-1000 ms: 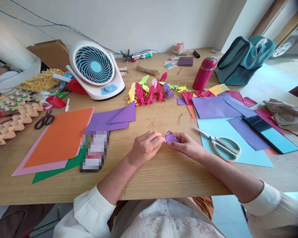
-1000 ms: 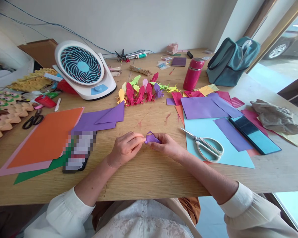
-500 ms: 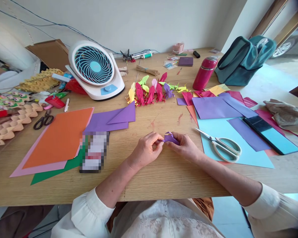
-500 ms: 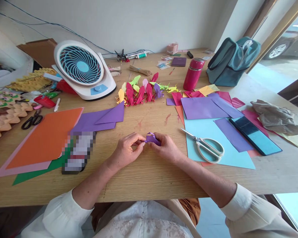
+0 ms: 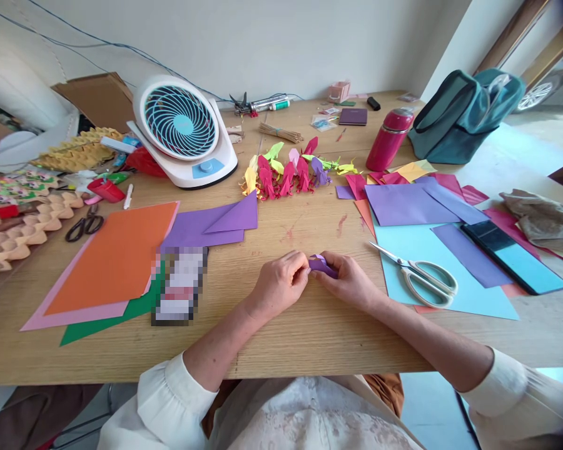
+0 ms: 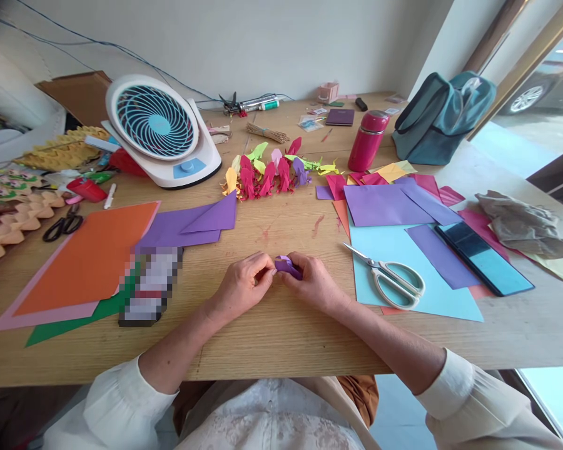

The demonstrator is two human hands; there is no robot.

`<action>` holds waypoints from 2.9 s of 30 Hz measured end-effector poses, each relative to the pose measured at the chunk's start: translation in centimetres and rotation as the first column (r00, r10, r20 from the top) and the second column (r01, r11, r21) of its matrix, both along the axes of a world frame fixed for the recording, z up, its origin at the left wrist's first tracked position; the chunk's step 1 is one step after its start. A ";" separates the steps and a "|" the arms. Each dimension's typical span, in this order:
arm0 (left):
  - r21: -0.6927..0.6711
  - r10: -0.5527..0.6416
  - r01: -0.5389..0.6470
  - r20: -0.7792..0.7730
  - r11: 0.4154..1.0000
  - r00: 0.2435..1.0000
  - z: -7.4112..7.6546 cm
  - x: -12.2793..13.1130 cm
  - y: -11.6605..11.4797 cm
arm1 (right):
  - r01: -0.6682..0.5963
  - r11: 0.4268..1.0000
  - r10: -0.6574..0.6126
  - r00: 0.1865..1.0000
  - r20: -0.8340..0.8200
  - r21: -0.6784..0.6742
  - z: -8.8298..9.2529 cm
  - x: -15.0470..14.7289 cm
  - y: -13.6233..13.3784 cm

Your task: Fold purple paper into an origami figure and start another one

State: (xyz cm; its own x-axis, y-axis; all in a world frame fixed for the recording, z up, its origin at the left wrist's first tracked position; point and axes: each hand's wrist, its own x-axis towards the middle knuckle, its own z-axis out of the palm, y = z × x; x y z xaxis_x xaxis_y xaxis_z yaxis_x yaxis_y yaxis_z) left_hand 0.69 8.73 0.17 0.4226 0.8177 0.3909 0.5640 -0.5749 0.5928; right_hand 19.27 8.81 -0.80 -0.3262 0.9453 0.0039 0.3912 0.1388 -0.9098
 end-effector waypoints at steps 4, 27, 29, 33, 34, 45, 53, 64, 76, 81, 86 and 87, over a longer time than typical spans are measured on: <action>-0.176 0.033 -0.016 0.096 0.984 0.995 -0.2 0.1 0.2 | 0.006 1.000 -0.007 0.999 0.035 0.027 0.1 0.1 0.1; -0.542 0.161 0.107 0.424 0.833 0.891 -0.9 0.4 0.6 | 0.021 0.999 -0.028 0.984 -0.177 -0.041 0.7 0.5 0.6; -0.518 0.137 0.132 0.448 0.845 0.883 -0.9 0.4 0.6 | 0.001 0.996 -0.023 0.972 -0.234 -0.094 0.5 0.7 0.7; -0.333 0.007 0.128 0.376 0.934 0.927 -0.6 0.1 0.4 | 0.007 0.971 -0.065 0.969 -0.237 -0.237 0.9 0.9 0.8; -0.259 -0.030 0.123 0.337 0.958 0.941 -0.5 0.0 0.5 | 0.006 0.963 -0.075 0.967 -0.245 -0.271 1.1 0.9 0.8; 0.139 -0.268 0.262 0.024 0.955 0.963 -0.2 -1.1 0.8 | -0.064 0.945 -0.029 0.961 -0.277 -0.321 1.1 1.1 0.8; 0.157 -0.235 0.223 0.062 0.962 0.970 0.2 -0.9 0.8 | -0.095 0.961 0.025 0.965 -0.261 -0.260 0.5 1.3 0.9; -0.462 0.137 0.076 0.410 0.883 0.902 -0.5 0.4 0.5 | -0.027 0.999 0.019 0.985 -0.170 -0.045 -0.1 0.9 0.6; -0.605 0.214 0.187 0.528 0.774 0.822 -0.6 0.6 0.5 | -0.039 0.999 0.036 0.985 -0.168 -0.017 0.3 0.4 0.2; -0.531 0.136 0.174 0.494 0.829 0.859 -0.3 0.5 0.3 | -0.093 0.996 0.090 0.972 -0.219 -0.003 -0.3 0.6 0.3; -0.537 0.142 0.167 0.487 0.827 0.862 0.1 0.4 0.4 | -0.053 0.999 0.049 0.973 -0.225 -0.011 -1.1 0.6 0.5; -0.555 0.158 0.171 0.495 0.814 0.855 0.2 0.3 0.4 | -0.041 0.999 0.037 0.971 -0.238 -0.014 -1.1 0.5 0.5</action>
State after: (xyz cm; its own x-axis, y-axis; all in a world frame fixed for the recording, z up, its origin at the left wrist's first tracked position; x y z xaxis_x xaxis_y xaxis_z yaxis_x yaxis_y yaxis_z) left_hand 1.01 9.14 0.39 0.3088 0.9510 0.0163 0.0931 -0.0473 0.9945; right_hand 19.80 9.34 -1.92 -0.3545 0.9325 0.0687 0.1579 0.1321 -0.9786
